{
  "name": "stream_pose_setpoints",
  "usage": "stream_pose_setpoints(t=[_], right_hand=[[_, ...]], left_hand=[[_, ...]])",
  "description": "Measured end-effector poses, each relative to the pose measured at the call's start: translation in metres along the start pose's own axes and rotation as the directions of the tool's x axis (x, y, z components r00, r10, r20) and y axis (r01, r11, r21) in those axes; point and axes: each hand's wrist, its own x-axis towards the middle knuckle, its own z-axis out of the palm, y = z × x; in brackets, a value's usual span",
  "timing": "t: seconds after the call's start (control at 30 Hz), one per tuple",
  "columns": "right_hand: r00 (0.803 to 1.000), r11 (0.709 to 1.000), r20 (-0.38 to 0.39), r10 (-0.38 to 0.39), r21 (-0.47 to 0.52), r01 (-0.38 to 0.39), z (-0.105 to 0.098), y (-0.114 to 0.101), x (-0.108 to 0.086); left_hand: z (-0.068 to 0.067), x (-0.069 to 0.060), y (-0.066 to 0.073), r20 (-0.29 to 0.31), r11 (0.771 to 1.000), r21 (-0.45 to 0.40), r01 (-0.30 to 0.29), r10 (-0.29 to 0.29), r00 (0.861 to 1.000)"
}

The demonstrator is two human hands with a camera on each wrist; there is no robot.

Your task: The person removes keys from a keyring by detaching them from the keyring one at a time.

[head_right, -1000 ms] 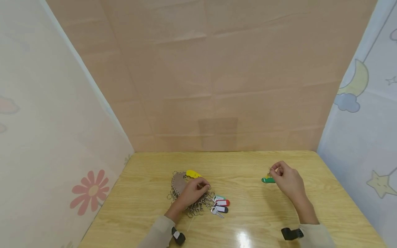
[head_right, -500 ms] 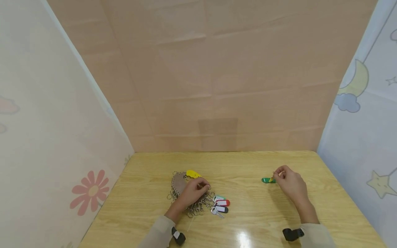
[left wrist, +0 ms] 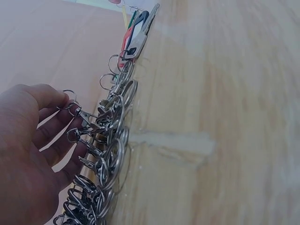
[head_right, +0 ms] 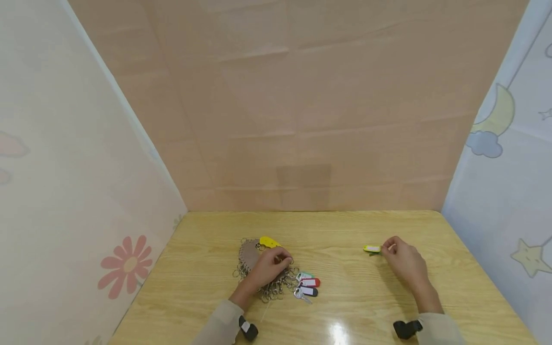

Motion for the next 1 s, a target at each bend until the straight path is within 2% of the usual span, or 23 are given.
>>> stream_pose_setpoints(t=[0.2, 0.47, 0.7, 1.0], right_hand=[[0.999, 1.000, 0.049, 0.015, 0.007, -0.015, 0.003, 0.003, -0.004], [0.998, 1.000, 0.060, 0.007, -0.017, -0.006, 0.003, 0.006, -0.003], [0.997, 1.000, 0.077, -0.001, -0.021, 0.002, 0.005, 0.007, -0.002], [0.998, 0.999, 0.052, -0.041, -0.011, 0.042, 0.005, -0.009, -0.005]], left_hand=[[0.000, -0.002, 0.000, 0.002, 1.000, -0.001, 0.002, -0.002, 1.000], [0.000, -0.003, -0.005, -0.010, 1.000, 0.006, -0.019, 0.019, 1.000], [-0.001, -0.002, -0.005, -0.011, 1.000, 0.004, -0.014, 0.014, 1.000], [-0.004, -0.001, -0.002, -0.004, 1.000, -0.004, -0.010, 0.010, 1.000]])
